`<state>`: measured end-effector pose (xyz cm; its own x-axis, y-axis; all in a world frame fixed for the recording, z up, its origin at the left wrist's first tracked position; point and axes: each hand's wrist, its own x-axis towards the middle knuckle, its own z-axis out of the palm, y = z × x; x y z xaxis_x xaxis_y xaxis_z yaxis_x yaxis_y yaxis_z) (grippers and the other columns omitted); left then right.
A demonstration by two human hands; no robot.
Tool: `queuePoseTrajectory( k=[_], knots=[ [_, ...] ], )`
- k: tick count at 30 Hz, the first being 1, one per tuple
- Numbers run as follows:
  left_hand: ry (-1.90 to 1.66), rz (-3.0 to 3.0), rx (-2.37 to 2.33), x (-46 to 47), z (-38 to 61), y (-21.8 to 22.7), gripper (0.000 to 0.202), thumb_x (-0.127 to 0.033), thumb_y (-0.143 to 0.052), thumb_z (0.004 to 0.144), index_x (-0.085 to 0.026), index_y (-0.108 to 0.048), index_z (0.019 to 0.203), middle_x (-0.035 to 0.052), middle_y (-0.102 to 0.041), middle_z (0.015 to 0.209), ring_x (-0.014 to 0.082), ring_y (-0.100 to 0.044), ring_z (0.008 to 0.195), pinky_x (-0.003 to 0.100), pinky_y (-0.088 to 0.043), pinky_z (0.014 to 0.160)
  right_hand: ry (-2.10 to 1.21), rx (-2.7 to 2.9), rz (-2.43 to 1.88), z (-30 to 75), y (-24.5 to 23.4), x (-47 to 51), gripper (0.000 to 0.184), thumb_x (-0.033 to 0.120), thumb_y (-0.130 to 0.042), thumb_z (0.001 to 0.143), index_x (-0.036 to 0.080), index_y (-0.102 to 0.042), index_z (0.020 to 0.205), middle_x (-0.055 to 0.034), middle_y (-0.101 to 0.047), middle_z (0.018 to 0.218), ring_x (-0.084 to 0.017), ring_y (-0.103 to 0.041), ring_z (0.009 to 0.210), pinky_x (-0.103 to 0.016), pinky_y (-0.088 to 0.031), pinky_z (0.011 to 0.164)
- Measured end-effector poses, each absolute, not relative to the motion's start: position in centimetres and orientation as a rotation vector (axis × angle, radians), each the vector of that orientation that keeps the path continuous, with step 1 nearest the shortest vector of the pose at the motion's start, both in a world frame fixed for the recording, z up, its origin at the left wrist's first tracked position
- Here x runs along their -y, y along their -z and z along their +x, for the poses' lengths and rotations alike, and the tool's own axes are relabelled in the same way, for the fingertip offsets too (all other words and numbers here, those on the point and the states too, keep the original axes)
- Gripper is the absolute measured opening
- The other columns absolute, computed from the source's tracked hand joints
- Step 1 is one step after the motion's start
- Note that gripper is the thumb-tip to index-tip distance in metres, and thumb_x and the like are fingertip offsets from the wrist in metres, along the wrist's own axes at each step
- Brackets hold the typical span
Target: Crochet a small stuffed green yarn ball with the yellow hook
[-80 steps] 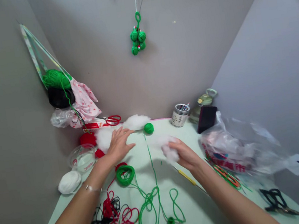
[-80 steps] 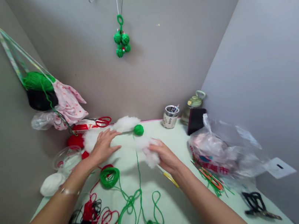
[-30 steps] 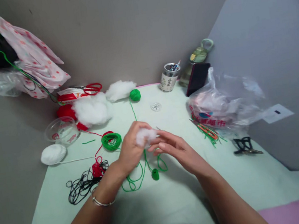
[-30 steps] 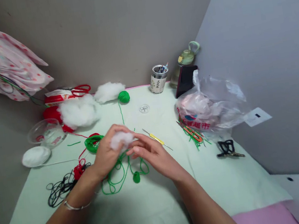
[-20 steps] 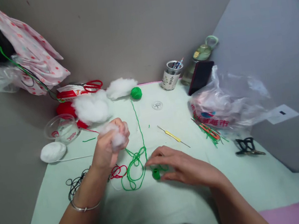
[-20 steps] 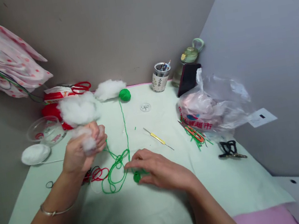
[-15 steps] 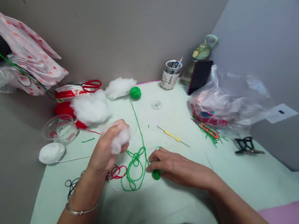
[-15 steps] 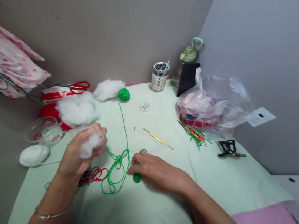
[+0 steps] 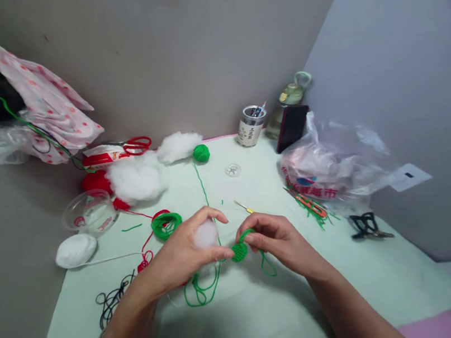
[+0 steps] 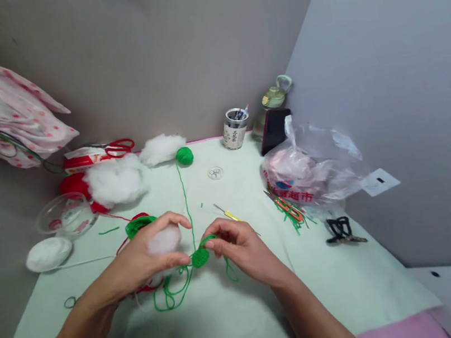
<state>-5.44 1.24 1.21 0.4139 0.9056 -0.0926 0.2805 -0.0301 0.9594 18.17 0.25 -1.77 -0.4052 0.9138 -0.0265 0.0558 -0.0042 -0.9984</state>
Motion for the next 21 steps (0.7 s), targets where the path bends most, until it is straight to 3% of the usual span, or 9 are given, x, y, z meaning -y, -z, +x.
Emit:
queuePoseTrajectory(
  k=[3,8,12,16,21],
  knots=[
    [-0.622,1.627,-1.086,-1.0,-4.6,-1.0,0.028,-0.033,-0.081,0.080,-0.027,-0.074,0.106,-0.0011,-0.073,0.090,0.0164,-0.058,0.069,0.026,-0.042,0.060,-1.551,1.421,-0.968,17.5,1.5,-0.2,0.020,0.039,-0.071,0.094,0.019,-0.073,0.089,-0.0021,-0.071,0.079,-0.012,-0.057,0.064,-0.026,-0.044,0.060],
    [-0.730,1.695,-1.043,-0.8,-3.9,-1.3,0.016,-0.028,-0.078,0.084,-0.027,-0.076,0.100,0.0008,-0.078,0.098,0.0220,-0.069,0.091,0.031,-0.049,0.085,-1.459,1.387,-0.924,16.6,0.0,-0.3,0.012,0.032,-0.072,0.092,0.020,-0.074,0.087,-0.0027,-0.068,0.089,-0.012,-0.062,0.067,-0.026,-0.049,0.060],
    [-0.850,1.730,-1.136,-0.7,-4.3,-1.8,0.007,-0.026,-0.074,0.085,-0.024,-0.069,0.088,-0.0015,-0.072,0.085,0.0185,-0.064,0.077,0.028,-0.047,0.073,-1.237,1.724,-1.021,17.1,-2.0,-0.7,0.009,0.023,-0.067,0.095,0.021,-0.071,0.088,-0.0018,-0.066,0.088,-0.014,-0.059,0.074,-0.027,-0.047,0.067],
    [-1.030,1.890,-1.275,-0.8,-5.1,-1.9,0.007,-0.022,-0.069,0.085,-0.024,-0.063,0.086,-0.0027,-0.064,0.081,0.0171,-0.060,0.074,0.028,-0.045,0.070,-1.136,2.261,-1.040,18.1,-3.5,-1.5,0.015,0.030,-0.062,0.102,0.023,-0.070,0.091,-0.0001,-0.066,0.083,-0.015,-0.056,0.074,-0.028,-0.042,0.070],
    [-1.174,1.998,-1.366,-1.0,-5.9,-1.9,0.013,-0.021,-0.069,0.086,-0.024,-0.057,0.085,-0.0024,-0.061,0.084,0.0175,-0.061,0.078,0.029,-0.046,0.074,-1.096,2.120,-0.896,17.6,-4.8,-2.1,0.012,0.029,-0.062,0.101,0.025,-0.067,0.092,-0.0063,-0.068,0.111,-0.020,-0.062,0.099,-0.033,-0.047,0.088]
  ],
)
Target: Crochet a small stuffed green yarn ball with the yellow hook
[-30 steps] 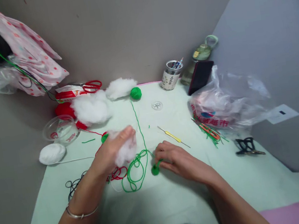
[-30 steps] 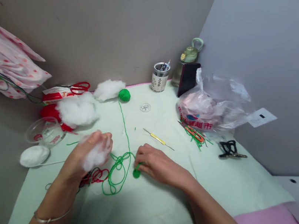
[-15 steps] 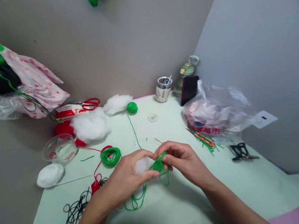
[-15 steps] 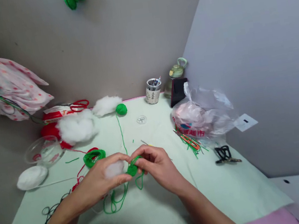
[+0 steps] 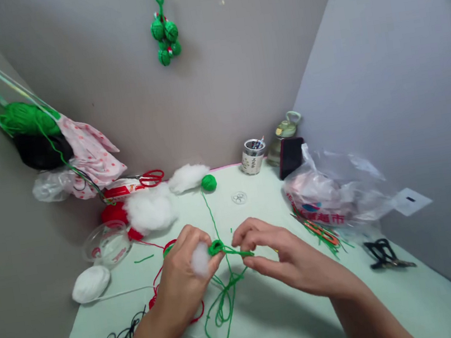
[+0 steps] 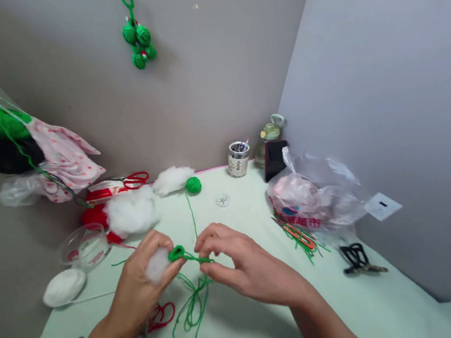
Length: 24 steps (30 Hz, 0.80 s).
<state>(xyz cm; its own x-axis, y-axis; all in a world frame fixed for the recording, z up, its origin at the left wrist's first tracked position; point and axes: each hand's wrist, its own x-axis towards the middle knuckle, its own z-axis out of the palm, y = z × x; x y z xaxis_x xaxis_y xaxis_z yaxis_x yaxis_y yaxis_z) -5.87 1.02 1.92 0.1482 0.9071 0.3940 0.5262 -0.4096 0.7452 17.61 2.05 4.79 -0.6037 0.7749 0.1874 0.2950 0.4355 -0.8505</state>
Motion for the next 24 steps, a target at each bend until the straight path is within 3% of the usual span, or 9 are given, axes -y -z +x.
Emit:
queuePoseTrajectory(
  k=[3,5,7,9,11,13,17,21,24],
  knots=[
    [-1.211,1.994,-1.356,-1.1,-6.1,-2.0,0.015,-0.020,-0.069,0.087,-0.024,-0.055,0.085,-0.0012,-0.063,0.089,0.0182,-0.064,0.083,0.029,-0.048,0.078,-1.270,1.882,-0.735,16.9,-4.7,-2.4,0.007,0.029,-0.067,0.097,0.025,-0.066,0.090,-0.0070,-0.067,0.126,-0.023,-0.061,0.116,-0.039,-0.045,0.103],
    [-1.233,1.974,-1.326,-1.0,-6.1,-2.1,0.016,-0.018,-0.068,0.087,-0.025,-0.053,0.085,-0.0005,-0.067,0.093,0.0183,-0.066,0.088,0.029,-0.049,0.080,-1.466,1.646,-0.588,16.2,-4.1,-2.7,0.013,0.033,-0.072,0.093,0.024,-0.065,0.086,-0.0073,-0.070,0.121,-0.024,-0.063,0.115,-0.039,-0.047,0.101],
    [-1.225,1.937,-1.310,-0.9,-6.1,-2.1,0.018,-0.017,-0.068,0.088,-0.025,-0.052,0.086,-0.0011,-0.069,0.095,0.0174,-0.067,0.087,0.029,-0.049,0.079,-1.654,1.360,-0.450,15.4,-3.4,-3.1,0.022,0.039,-0.074,0.089,0.023,-0.061,0.081,-0.0064,-0.073,0.106,-0.022,-0.067,0.096,-0.035,-0.052,0.084],
    [-1.212,1.893,-1.328,-0.8,-6.0,-2.0,0.020,-0.018,-0.068,0.088,-0.025,-0.050,0.085,-0.0024,-0.070,0.092,0.0161,-0.067,0.080,0.028,-0.050,0.075,-1.762,1.161,-0.434,14.5,-2.9,-3.2,0.025,0.042,-0.073,0.089,0.023,-0.057,0.081,-0.0028,-0.072,0.095,-0.013,-0.060,0.062,-0.027,-0.045,0.058],
    [-1.222,1.875,-1.360,-0.7,-5.9,-1.8,0.021,-0.018,-0.068,0.088,-0.025,-0.048,0.085,-0.0032,-0.069,0.089,0.0153,-0.066,0.075,0.027,-0.049,0.072,-1.722,1.152,-0.587,13.8,-2.7,-3.3,0.024,0.044,-0.071,0.090,0.024,-0.059,0.091,-0.0008,-0.071,0.098,-0.007,-0.044,0.048,-0.023,-0.032,0.046],
    [-1.251,1.905,-1.378,-0.8,-5.8,-1.4,0.022,-0.017,-0.067,0.089,-0.025,-0.047,0.085,-0.0032,-0.067,0.087,0.0152,-0.065,0.075,0.027,-0.049,0.071,-1.561,1.298,-0.808,13.4,-2.7,-3.1,0.026,0.045,-0.074,0.089,0.024,-0.063,0.099,-0.0011,-0.070,0.100,-0.008,-0.045,0.056,-0.023,-0.034,0.050],
    [-1.238,2.050,-1.249,-1.0,-5.3,-0.5,0.019,-0.015,-0.065,0.090,-0.025,-0.049,0.088,-0.0014,-0.064,0.088,0.0165,-0.065,0.079,0.027,-0.049,0.072,-1.432,1.571,-1.038,13.3,-2.2,-2.7,0.030,0.047,-0.073,0.090,0.019,-0.067,0.082,-0.0001,-0.062,0.074,-0.014,-0.051,0.070,-0.026,-0.039,0.063],
    [-1.067,2.001,-1.201,-1.4,-5.3,-0.1,0.020,-0.021,-0.073,0.086,-0.024,-0.054,0.092,0.0011,-0.063,0.092,0.0190,-0.062,0.083,0.030,-0.049,0.075,-1.422,1.545,-1.154,13.6,-0.8,-2.2,0.026,0.043,-0.070,0.088,0.019,-0.066,0.078,0.0029,-0.054,0.065,-0.012,-0.042,0.060,-0.026,-0.030,0.057],
    [-1.037,1.719,-1.244,-1.7,-5.9,0.2,0.032,-0.037,-0.082,0.081,-0.024,-0.054,0.089,-0.0004,-0.060,0.089,0.0172,-0.056,0.077,0.029,-0.046,0.069,-1.381,1.505,-1.247,14.0,0.0,-2.0,0.017,0.034,-0.070,0.083,0.020,-0.063,0.075,0.0046,-0.047,0.062,-0.011,-0.037,0.057,-0.026,-0.025,0.053]
  ],
)
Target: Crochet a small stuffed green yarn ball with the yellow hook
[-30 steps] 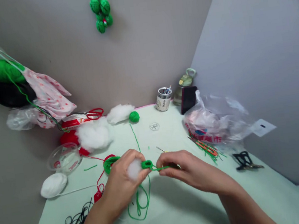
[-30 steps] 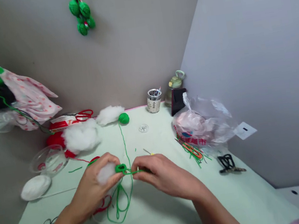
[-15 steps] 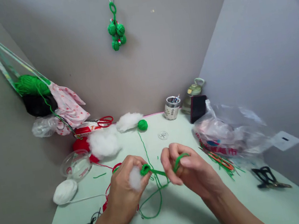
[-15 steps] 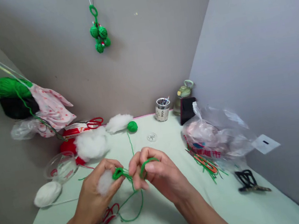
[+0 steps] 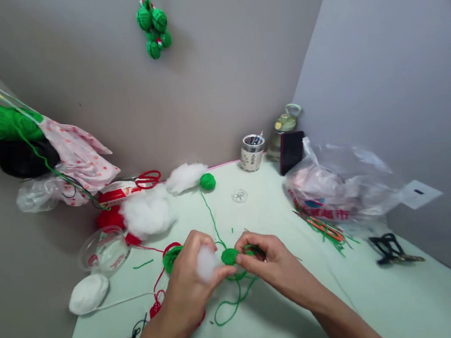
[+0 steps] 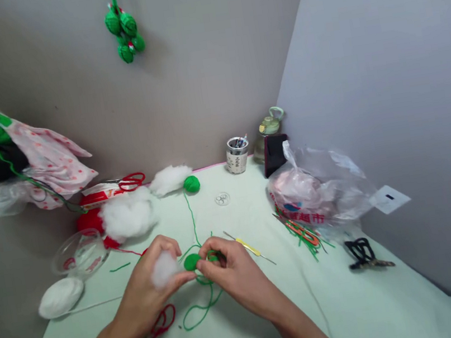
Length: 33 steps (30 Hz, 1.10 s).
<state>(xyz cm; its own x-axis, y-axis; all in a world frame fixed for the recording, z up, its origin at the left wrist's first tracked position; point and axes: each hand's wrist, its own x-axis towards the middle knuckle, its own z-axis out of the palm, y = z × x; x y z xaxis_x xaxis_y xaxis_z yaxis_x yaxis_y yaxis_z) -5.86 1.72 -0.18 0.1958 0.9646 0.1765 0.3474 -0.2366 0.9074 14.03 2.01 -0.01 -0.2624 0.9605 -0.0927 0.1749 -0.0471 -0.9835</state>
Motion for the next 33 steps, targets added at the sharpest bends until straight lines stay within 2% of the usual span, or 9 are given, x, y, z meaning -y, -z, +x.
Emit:
queuePoseTrajectory(
  k=[2,5,10,14,17,20,26,29,33],
  knots=[
    [-1.099,1.439,-1.132,-1.9,-5.9,0.6,0.041,-0.057,-0.078,0.082,-0.025,-0.055,0.094,-0.0010,-0.058,0.088,0.0149,-0.051,0.070,0.026,-0.044,0.062,-1.344,1.424,-1.291,14.4,0.4,-2.0,0.021,0.033,-0.069,0.082,0.020,-0.058,0.070,0.0056,-0.043,0.060,-0.010,-0.034,0.055,-0.025,-0.023,0.052],
    [-1.216,0.944,-1.014,-2.2,-4.8,1.1,0.054,-0.076,-0.049,0.093,-0.025,-0.060,0.105,0.0040,-0.063,0.097,0.0163,-0.058,0.076,0.026,-0.050,0.064,-1.434,1.336,-1.181,14.8,0.5,-1.9,0.028,0.036,-0.070,0.082,0.020,-0.056,0.064,0.0060,-0.042,0.058,-0.010,-0.032,0.055,-0.025,-0.025,0.053],
    [-1.136,0.406,-0.992,-1.4,-1.4,1.2,0.038,-0.053,-0.049,0.101,-0.025,-0.063,0.123,0.0064,-0.072,0.118,0.0190,-0.070,0.102,0.030,-0.058,0.089,-1.866,1.509,-0.846,14.4,0.4,-1.4,0.019,0.033,-0.076,0.079,0.018,-0.071,0.069,0.0044,-0.054,0.062,-0.009,-0.040,0.058,-0.024,-0.032,0.058],
    [-1.077,0.531,-0.847,-0.2,-0.3,2.0,0.044,-0.054,-0.053,0.099,-0.020,-0.072,0.118,0.0105,-0.074,0.127,0.0287,-0.066,0.124,0.041,-0.053,0.106,-1.619,1.376,-1.003,14.1,0.7,-1.7,0.017,0.029,-0.068,0.083,0.018,-0.071,0.070,0.0047,-0.051,0.061,-0.009,-0.037,0.058,-0.024,-0.030,0.055],
    [-1.053,0.713,-0.868,-0.4,-1.1,2.7,0.040,-0.048,-0.070,0.091,-0.020,-0.075,0.119,0.0104,-0.072,0.133,0.0299,-0.059,0.134,0.040,-0.045,0.113,-1.512,1.313,-1.094,14.6,0.8,-2.1,0.017,0.029,-0.066,0.081,0.018,-0.066,0.068,0.0062,-0.045,0.059,-0.008,-0.033,0.055,-0.023,-0.028,0.053],
    [-1.070,0.970,-0.996,-1.4,-2.7,2.8,0.036,-0.042,-0.082,0.083,-0.020,-0.078,0.110,0.0067,-0.078,0.113,0.0243,-0.068,0.108,0.031,-0.051,0.098,-1.455,1.352,-1.132,15.3,0.6,-2.2,0.020,0.030,-0.064,0.080,0.019,-0.058,0.063,0.0061,-0.043,0.058,-0.009,-0.034,0.055,-0.024,-0.029,0.053],
    [-1.158,0.806,-0.951,-2.1,-4.9,1.5,0.047,-0.044,-0.091,0.071,-0.023,-0.070,0.108,-0.0003,-0.070,0.088,0.0132,-0.060,0.070,0.019,-0.046,0.060,-0.963,1.404,-1.366,15.1,1.2,-1.8,0.030,0.036,-0.061,0.086,0.020,-0.054,0.062,0.0046,-0.045,0.058,-0.010,-0.038,0.056,-0.025,-0.030,0.055],
    [-1.008,0.938,-0.916,-1.9,-4.4,1.3,0.038,-0.044,-0.088,0.072,-0.020,-0.069,0.093,-0.0002,-0.064,0.079,0.0126,-0.055,0.064,0.020,-0.043,0.057,-0.745,1.563,-1.344,14.7,2.3,-1.5,0.023,0.026,-0.059,0.088,0.019,-0.057,0.065,0.0036,-0.052,0.058,-0.010,-0.043,0.055,-0.024,-0.032,0.055],
    [-1.055,1.212,-1.085,-1.9,-3.2,1.6,0.022,-0.029,-0.083,0.074,-0.019,-0.071,0.089,0.0012,-0.066,0.089,0.0152,-0.058,0.077,0.022,-0.046,0.067,-0.511,1.786,-1.205,14.5,3.3,-1.2,0.016,0.013,-0.057,0.089,0.019,-0.062,0.075,0.0005,-0.062,0.065,-0.012,-0.054,0.059,-0.024,-0.037,0.058]
  ],
)
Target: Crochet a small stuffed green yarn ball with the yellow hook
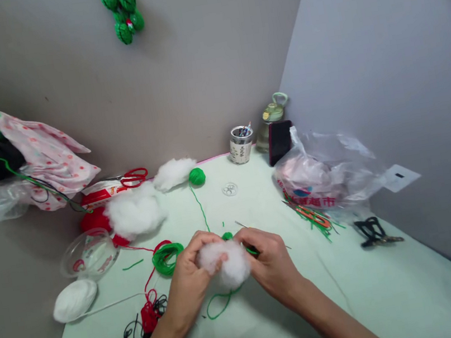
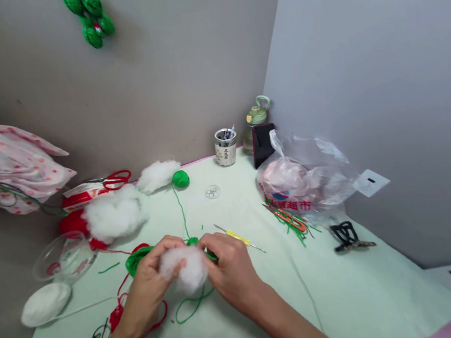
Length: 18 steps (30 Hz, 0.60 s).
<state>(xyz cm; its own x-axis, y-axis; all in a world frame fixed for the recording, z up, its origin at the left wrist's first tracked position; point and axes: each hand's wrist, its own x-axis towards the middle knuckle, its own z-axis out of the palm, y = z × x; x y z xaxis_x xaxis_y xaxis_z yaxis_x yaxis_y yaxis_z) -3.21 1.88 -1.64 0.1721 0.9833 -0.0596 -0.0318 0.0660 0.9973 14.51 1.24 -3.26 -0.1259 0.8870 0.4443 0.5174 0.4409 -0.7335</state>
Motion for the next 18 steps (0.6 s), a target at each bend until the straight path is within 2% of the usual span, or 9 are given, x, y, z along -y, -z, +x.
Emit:
queuePoseTrajectory(
  k=[3,8,13,18],
  knots=[
    [-1.078,1.240,-1.161,-1.82,-2.96,1.78,0.027,-0.026,-0.079,0.074,-0.022,-0.071,0.099,0.0023,-0.070,0.097,0.0185,-0.063,0.085,0.025,-0.049,0.073,-0.322,1.915,-1.154,14.57,3.31,-1.11,0.019,0.011,-0.050,0.095,0.018,-0.064,0.084,-0.0027,-0.066,0.070,-0.015,-0.058,0.064,-0.025,-0.041,0.062],
    [-1.111,1.307,-1.206,-1.65,-2.96,2.01,0.023,-0.025,-0.074,0.075,-0.022,-0.073,0.098,0.0031,-0.071,0.100,0.0209,-0.064,0.093,0.028,-0.050,0.080,-0.118,2.067,-1.056,14.46,3.28,-1.12,0.024,0.005,-0.042,0.093,0.018,-0.061,0.087,-0.0035,-0.062,0.069,-0.018,-0.053,0.064,-0.029,-0.039,0.061],
    [-1.172,1.368,-1.161,-2.01,-3.03,2.21,0.018,-0.019,-0.072,0.073,-0.023,-0.074,0.091,0.0025,-0.069,0.100,0.0208,-0.063,0.099,0.029,-0.048,0.088,-0.262,2.042,-1.029,14.68,3.11,-1.12,0.021,0.008,-0.044,0.099,0.019,-0.061,0.093,-0.0032,-0.064,0.075,-0.017,-0.055,0.068,-0.028,-0.042,0.065],
    [-1.109,1.470,-1.133,-2.19,-3.34,1.89,0.005,-0.021,-0.071,0.076,-0.022,-0.069,0.080,0.0025,-0.066,0.095,0.0192,-0.062,0.091,0.027,-0.047,0.080,-0.480,2.035,-0.996,15.35,2.43,-1.19,0.020,0.008,-0.046,0.100,0.020,-0.061,0.095,-0.0024,-0.066,0.079,-0.016,-0.059,0.072,-0.026,-0.044,0.068]
  ],
)
